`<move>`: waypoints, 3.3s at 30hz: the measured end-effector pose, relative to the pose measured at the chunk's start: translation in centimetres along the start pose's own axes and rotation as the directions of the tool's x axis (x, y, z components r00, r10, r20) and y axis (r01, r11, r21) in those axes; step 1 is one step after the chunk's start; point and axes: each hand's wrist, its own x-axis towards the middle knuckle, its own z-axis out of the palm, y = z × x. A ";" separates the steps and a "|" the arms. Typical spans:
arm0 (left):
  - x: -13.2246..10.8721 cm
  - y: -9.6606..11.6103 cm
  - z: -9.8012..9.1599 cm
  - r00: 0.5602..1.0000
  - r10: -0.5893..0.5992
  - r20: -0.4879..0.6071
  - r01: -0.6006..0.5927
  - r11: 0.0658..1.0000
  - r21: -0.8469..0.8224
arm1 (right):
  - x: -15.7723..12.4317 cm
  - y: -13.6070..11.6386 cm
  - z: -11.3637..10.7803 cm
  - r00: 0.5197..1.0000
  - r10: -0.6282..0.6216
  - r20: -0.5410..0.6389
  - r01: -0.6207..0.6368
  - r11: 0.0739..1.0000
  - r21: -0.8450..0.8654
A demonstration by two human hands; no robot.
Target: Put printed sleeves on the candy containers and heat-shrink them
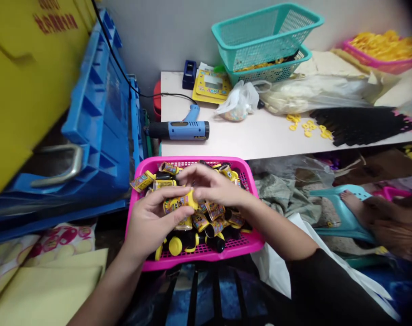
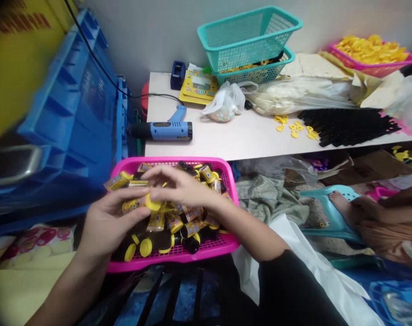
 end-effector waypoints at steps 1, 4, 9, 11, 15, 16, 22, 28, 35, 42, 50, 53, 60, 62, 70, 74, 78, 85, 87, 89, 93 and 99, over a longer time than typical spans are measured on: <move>0.1 0.1 -0.5 0.997 0.080 0.014 -0.081 0.991 0.109 | -0.6 -0.6 -1.0 0.996 0.013 -0.088 -0.020 0.996 -0.084; 0.3 0.1 -2.4 0.946 0.291 0.143 -0.325 0.840 0.435 | -2.8 -2.1 -3.8 0.943 0.033 -0.330 -0.183 0.881 -0.436; 0.1 -0.8 -3.7 0.853 0.248 0.459 -0.509 0.593 0.625 | -5.9 -1.1 -4.2 0.971 0.218 -0.096 -0.164 0.320 -0.933; 0.0 -1.0 -3.5 0.839 0.231 0.493 -0.524 0.587 0.617 | -6.3 -0.2 -3.5 0.969 0.233 -0.079 -0.124 0.186 -0.975; 0.3 -0.7 -3.3 0.847 0.281 0.452 -0.522 0.602 0.604 | -6.3 0.5 -3.4 0.974 0.215 -0.066 -0.105 0.174 -0.979; 0.4 -0.5 -3.3 0.849 0.302 0.433 -0.521 0.610 0.597 | -6.3 0.3 -3.7 0.975 0.213 -0.060 -0.102 0.192 -0.976; 0.9 1.1 -1.7 0.901 0.352 0.252 -0.432 0.771 0.468 | -5.6 -3.2 -4.1 0.989 0.137 0.056 -0.013 0.457 -0.889; 0.4 1.5 1.5 0.983 0.025 0.183 -0.070 0.967 0.243 | -3.5 -5.6 -0.6 0.989 0.057 0.134 0.054 0.710 -0.702; 1.3 1.5 0.0 0.979 -0.201 -0.033 0.196 0.974 -0.114 | -0.4 -3.1 1.3 0.994 -0.073 -0.086 0.030 0.906 -0.423; 2.6 0.6 -2.4 0.887 -0.258 -0.382 0.216 0.965 -0.152 | 2.4 0.1 1.0 0.935 0.277 -0.220 -0.288 0.235 -0.928; 3.2 -0.1 -2.4 0.896 -0.240 -0.373 0.188 0.967 -0.170 | 2.4 2.8 1.3 0.927 0.332 -0.172 -0.277 0.300 -0.913; 3.2 -0.1 -2.7 0.878 -0.324 -0.351 0.258 0.940 -0.223 | 2.1 1.6 0.1 0.929 0.323 -0.179 -0.304 0.393 -0.868; 2.9 -0.2 -2.7 0.851 -0.342 -0.398 0.261 0.934 -0.244 | 0.7 -0.8 -0.7 0.951 0.298 -0.080 -0.293 0.954 0.059; 2.8 -0.5 -2.6 0.862 -0.335 -0.379 0.245 0.932 -0.267 | 0.6 -1.0 -0.2 0.947 0.316 -0.049 -0.296 0.924 0.244; 2.3 -1.9 -2.6 0.911 -0.312 -0.269 0.232 0.929 -0.290 | -0.1 -1.6 0.7 0.957 -0.128 -0.260 0.014 0.917 -0.400; 2.2 -1.9 -2.3 0.937 -0.288 -0.196 0.212 0.918 -0.335 | 0.3 -2.1 0.7 0.963 -0.254 -0.092 0.173 0.841 -0.513; 2.3 -1.2 -1.9 0.935 -0.311 -0.171 0.221 0.886 -0.407 | 0.1 -2.4 0.7 0.975 -0.209 -0.077 0.136 0.835 -0.533; 2.1 -1.0 -1.9 0.947 -0.285 -0.152 0.213 0.905 -0.368 | 0.1 -1.7 -0.1 0.946 -0.323 -0.018 0.263 0.801 -0.537; 2.0 -1.0 -1.8 0.955 -0.259 -0.144 0.199 0.921 -0.335 | 0.3 -1.4 0.0 0.925 -0.379 -0.016 0.311 0.781 -0.542; 2.0 -0.7 -1.7 0.967 -0.224 -0.125 0.178 0.936 -0.303 | 0.4 -1.0 0.3 0.923 -0.374 -0.085 0.276 0.801 -0.532; 2.1 0.3 -1.3 0.984 -0.175 -0.008 0.166 0.942 -0.292 | 0.3 -0.3 1.2 0.926 -0.347 -0.152 0.237 0.843 -0.482; 1.9 0.6 -1.1 0.985 -0.160 0.065 0.173 0.932 -0.318 | 0.5 0.4 1.8 0.995 -0.044 -0.092 0.054 0.992 0.118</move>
